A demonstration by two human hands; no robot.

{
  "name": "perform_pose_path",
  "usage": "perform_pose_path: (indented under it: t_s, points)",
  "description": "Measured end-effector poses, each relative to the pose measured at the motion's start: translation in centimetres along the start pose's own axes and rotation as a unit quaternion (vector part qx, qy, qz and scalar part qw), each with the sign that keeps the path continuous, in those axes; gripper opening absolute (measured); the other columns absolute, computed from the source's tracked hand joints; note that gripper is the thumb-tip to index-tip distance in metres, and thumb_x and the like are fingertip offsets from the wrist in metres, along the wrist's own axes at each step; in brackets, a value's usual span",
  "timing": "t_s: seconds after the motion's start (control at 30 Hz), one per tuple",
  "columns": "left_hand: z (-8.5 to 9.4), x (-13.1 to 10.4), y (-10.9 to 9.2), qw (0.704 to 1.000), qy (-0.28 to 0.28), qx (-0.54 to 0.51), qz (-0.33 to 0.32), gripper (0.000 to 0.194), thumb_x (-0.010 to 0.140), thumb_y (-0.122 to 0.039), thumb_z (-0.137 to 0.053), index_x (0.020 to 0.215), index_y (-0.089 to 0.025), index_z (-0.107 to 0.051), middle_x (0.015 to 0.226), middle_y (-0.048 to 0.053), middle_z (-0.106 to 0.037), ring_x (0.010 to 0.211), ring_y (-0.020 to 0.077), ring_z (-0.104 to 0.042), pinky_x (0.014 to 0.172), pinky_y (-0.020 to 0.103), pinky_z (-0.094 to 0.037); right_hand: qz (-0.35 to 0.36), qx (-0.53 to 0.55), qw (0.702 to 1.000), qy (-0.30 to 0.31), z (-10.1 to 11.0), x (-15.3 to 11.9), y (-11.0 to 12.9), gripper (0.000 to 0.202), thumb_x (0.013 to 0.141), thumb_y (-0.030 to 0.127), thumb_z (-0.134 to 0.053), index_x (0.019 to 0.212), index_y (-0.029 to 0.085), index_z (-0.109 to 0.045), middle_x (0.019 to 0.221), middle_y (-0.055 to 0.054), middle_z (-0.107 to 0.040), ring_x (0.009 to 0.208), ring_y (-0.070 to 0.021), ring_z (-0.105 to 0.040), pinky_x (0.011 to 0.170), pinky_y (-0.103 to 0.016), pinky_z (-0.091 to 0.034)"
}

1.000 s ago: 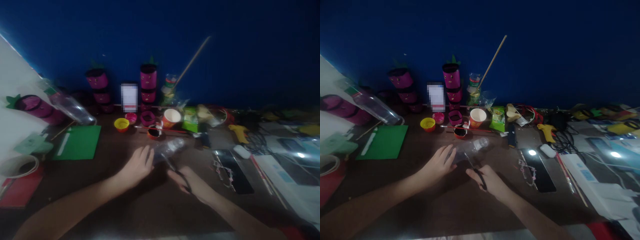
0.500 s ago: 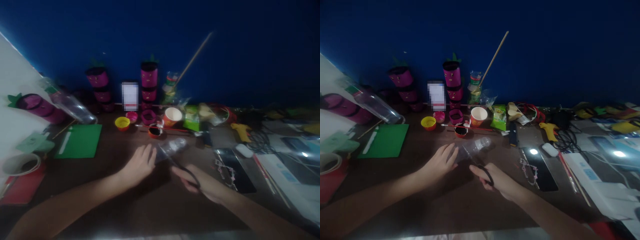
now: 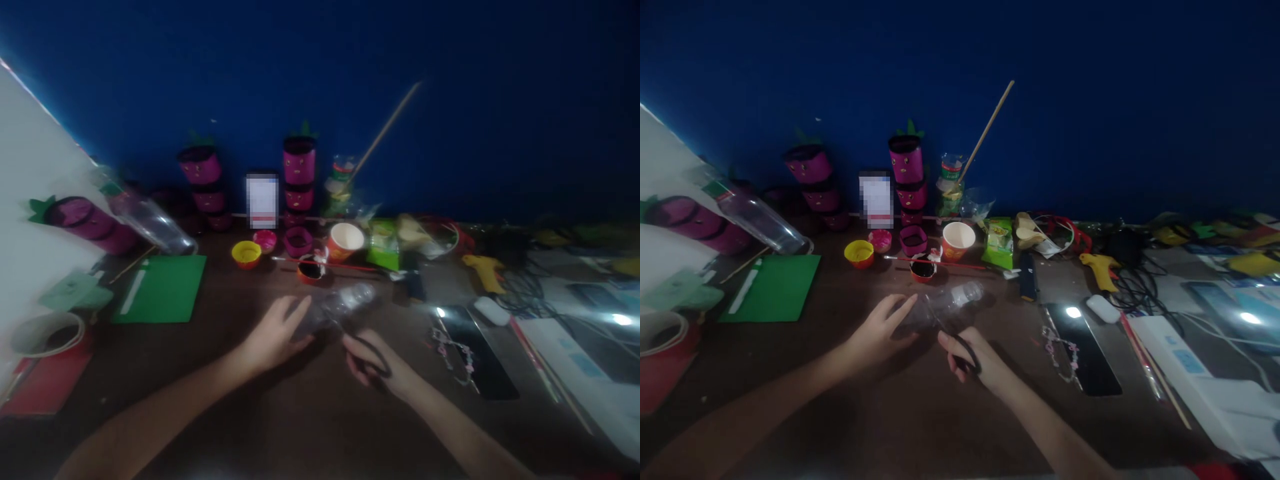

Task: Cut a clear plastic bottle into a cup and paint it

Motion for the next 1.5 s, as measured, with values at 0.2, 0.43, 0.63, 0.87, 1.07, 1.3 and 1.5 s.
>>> perform_pose_path:
  t_s: [0.2,0.43,0.63,0.87,1.07,1.3,1.5]
  points:
    - [0.2,-0.6,-0.7,0.999,-0.003,0.043,-0.014,0.064,0.084,-0.029,-0.054,0.139,-0.012,-0.027,0.116,0.019,-0.049,0.106,0.0278,-0.052,0.087,0.043,-0.049,-0.024,-0.010,1.000,-0.001,0.2,-0.6,1.3,0.065,0.074,0.071,-0.041,0.046,0.015,-0.054,0.032,0.003,-0.039,0.030,-0.0054,-0.030,0.037,-0.022,-0.016]
    - [-0.1,-0.6,-1.3,0.994,0.014,0.105,-0.035,0.059,0.086,-0.027,-0.051,0.138,-0.009,-0.029,0.115,0.022,-0.052,0.105,0.0303,-0.053,0.086,0.047,-0.048,-0.043,0.041,0.997,0.042,0.1,0.1,0.7,0.064,0.069,0.074,-0.046,0.044,0.015,-0.050,0.035,0.002,-0.042,0.031,-0.0055,-0.035,0.037,-0.022,-0.017]
    - [0.0,-0.4,-1.5,0.992,0.024,0.121,-0.035,0.058,0.086,-0.026,-0.050,0.136,-0.007,-0.029,0.115,0.022,-0.051,0.102,0.0299,-0.054,0.085,0.046,-0.049,-0.022,-0.058,0.998,0.011,0.3,-0.3,1.8,0.065,0.075,0.071,-0.041,0.040,0.017,-0.048,0.030,0.002,-0.039,0.030,-0.0055,-0.030,0.038,-0.022,-0.017]
    - [0.0,-0.5,-1.6,0.990,0.030,0.133,-0.027,0.056,0.086,-0.024,-0.050,0.135,-0.006,-0.031,0.114,0.023,-0.052,0.103,0.0310,-0.053,0.084,0.046,-0.049,0.005,-0.080,0.996,-0.035,0.1,0.3,0.6,0.064,0.067,0.075,-0.046,0.035,0.020,-0.039,0.029,0.003,-0.037,0.032,-0.0067,-0.036,0.043,-0.023,-0.028]
    - [-0.1,-0.5,-2.2,0.987,0.025,0.157,-0.020,0.052,0.088,-0.024,-0.048,0.134,-0.005,-0.033,0.113,0.025,-0.053,0.103,0.0311,-0.054,0.083,0.046,-0.049,0.003,-0.066,0.998,-0.024,0.2,0.0,0.2,0.064,0.071,0.073,-0.046,0.038,0.018,-0.042,0.030,0.003,-0.038,0.032,-0.0060,-0.035,0.042,-0.022,-0.026]
    - [-0.4,-0.8,-3.0,0.981,0.006,0.190,-0.040,0.049,0.088,-0.023,-0.047,0.132,-0.003,-0.035,0.113,0.025,-0.054,0.104,0.0316,-0.055,0.085,0.046,-0.047,-0.041,-0.032,0.998,0.042,0.4,-0.6,0.9,0.067,0.074,0.073,-0.040,0.041,0.016,-0.050,0.028,0.003,-0.037,0.029,-0.0043,-0.027,0.037,-0.022,-0.015]
    - [-0.7,-0.7,-3.2,0.977,0.026,0.211,-0.032,0.049,0.089,-0.024,-0.044,0.132,-0.002,-0.033,0.112,0.024,-0.056,0.104,0.0317,-0.055,0.085,0.046,-0.046,-0.050,-0.040,0.997,0.035,0.3,-0.6,1.7,0.069,0.074,0.074,-0.040,0.039,0.015,-0.048,0.026,0.003,-0.034,0.027,-0.0043,-0.026,0.035,-0.022,-0.014]
Point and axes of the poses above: each hand's wrist, its own x-axis towards the middle knuckle, its own z-axis out of the back of the hand, y = z × x, the point moved 8 cm from there along x, towards the middle knuckle
